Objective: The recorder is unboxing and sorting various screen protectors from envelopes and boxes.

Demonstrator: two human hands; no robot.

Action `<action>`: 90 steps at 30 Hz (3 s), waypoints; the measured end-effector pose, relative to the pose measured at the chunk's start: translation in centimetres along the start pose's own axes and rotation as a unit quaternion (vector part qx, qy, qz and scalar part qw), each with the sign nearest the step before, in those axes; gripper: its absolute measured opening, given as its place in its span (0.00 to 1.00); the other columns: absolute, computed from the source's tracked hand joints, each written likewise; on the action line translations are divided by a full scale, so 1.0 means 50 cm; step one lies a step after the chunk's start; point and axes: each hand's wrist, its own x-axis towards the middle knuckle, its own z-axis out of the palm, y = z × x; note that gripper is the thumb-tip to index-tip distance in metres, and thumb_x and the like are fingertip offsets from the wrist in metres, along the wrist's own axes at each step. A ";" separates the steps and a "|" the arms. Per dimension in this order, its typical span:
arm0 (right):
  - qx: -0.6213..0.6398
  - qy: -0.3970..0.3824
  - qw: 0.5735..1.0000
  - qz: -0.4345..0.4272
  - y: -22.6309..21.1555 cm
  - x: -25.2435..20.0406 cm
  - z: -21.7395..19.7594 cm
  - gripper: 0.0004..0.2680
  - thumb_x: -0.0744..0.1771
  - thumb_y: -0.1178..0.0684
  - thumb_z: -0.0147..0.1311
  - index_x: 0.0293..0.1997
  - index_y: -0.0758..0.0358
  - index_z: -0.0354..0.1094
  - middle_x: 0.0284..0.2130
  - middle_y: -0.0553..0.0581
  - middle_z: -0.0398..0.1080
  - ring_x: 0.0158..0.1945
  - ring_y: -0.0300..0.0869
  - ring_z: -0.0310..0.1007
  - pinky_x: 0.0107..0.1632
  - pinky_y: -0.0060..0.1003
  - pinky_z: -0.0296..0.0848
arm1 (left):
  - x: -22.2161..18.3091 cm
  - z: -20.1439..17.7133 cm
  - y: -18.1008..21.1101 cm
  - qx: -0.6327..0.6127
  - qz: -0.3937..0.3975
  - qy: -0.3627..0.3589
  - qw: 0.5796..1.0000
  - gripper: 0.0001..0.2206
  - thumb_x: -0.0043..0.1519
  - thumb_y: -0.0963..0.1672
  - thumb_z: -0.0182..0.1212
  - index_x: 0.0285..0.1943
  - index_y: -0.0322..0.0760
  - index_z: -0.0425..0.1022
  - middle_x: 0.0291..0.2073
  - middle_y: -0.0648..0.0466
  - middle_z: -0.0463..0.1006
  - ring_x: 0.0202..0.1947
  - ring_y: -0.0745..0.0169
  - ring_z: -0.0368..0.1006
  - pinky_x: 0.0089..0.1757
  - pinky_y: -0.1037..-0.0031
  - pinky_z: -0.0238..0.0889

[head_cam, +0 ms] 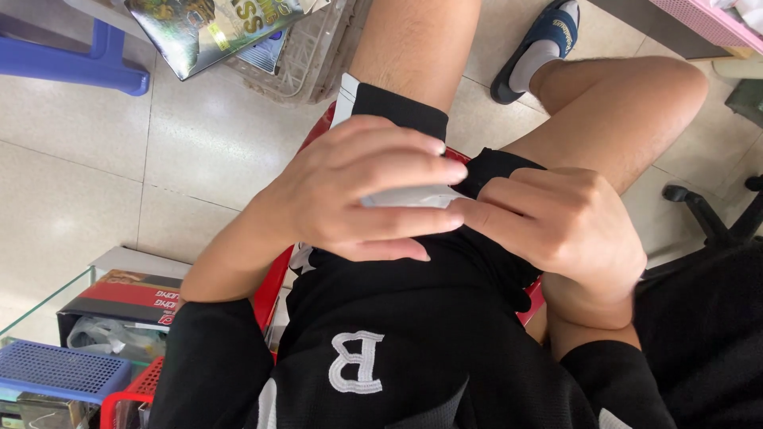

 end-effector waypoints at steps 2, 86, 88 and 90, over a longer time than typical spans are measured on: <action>0.005 0.000 1.000 -0.013 0.002 0.003 -0.005 0.09 0.60 0.58 0.61 0.42 0.64 0.76 0.26 0.51 0.69 0.25 0.41 0.68 0.26 0.37 0.67 | 0.001 -0.012 0.004 0.027 0.008 -0.034 0.999 0.18 0.62 0.51 0.76 0.54 0.42 0.77 0.62 0.50 0.72 0.62 0.54 0.69 0.57 0.61 0.67; -0.036 0.032 0.994 0.100 -0.034 -0.050 0.023 0.12 0.65 0.46 0.63 0.48 0.61 0.76 0.20 0.51 0.66 0.23 0.42 0.67 0.28 0.39 0.67 | -0.017 0.024 0.067 0.143 -0.090 -0.082 0.982 0.06 0.66 0.42 0.67 0.44 0.38 0.73 0.45 0.59 0.77 0.50 0.61 0.75 0.50 0.67 0.68; -0.007 0.051 0.995 0.086 -0.001 -0.060 0.033 0.14 0.64 0.44 0.64 0.49 0.61 0.76 0.19 0.51 0.65 0.22 0.42 0.67 0.28 0.39 0.66 | -0.017 0.023 0.067 0.142 -0.101 -0.082 0.981 0.06 0.66 0.42 0.67 0.44 0.38 0.73 0.45 0.59 0.77 0.50 0.61 0.76 0.50 0.67 0.68; 0.222 0.152 0.963 -0.029 0.063 -0.086 0.055 0.19 0.65 0.38 0.62 0.47 0.64 0.69 0.32 0.54 0.74 0.27 0.38 0.74 0.29 0.29 0.72 | -0.013 0.021 0.067 0.158 -0.109 -0.101 0.976 0.05 0.65 0.41 0.66 0.44 0.39 0.73 0.45 0.59 0.78 0.50 0.61 0.76 0.50 0.67 0.68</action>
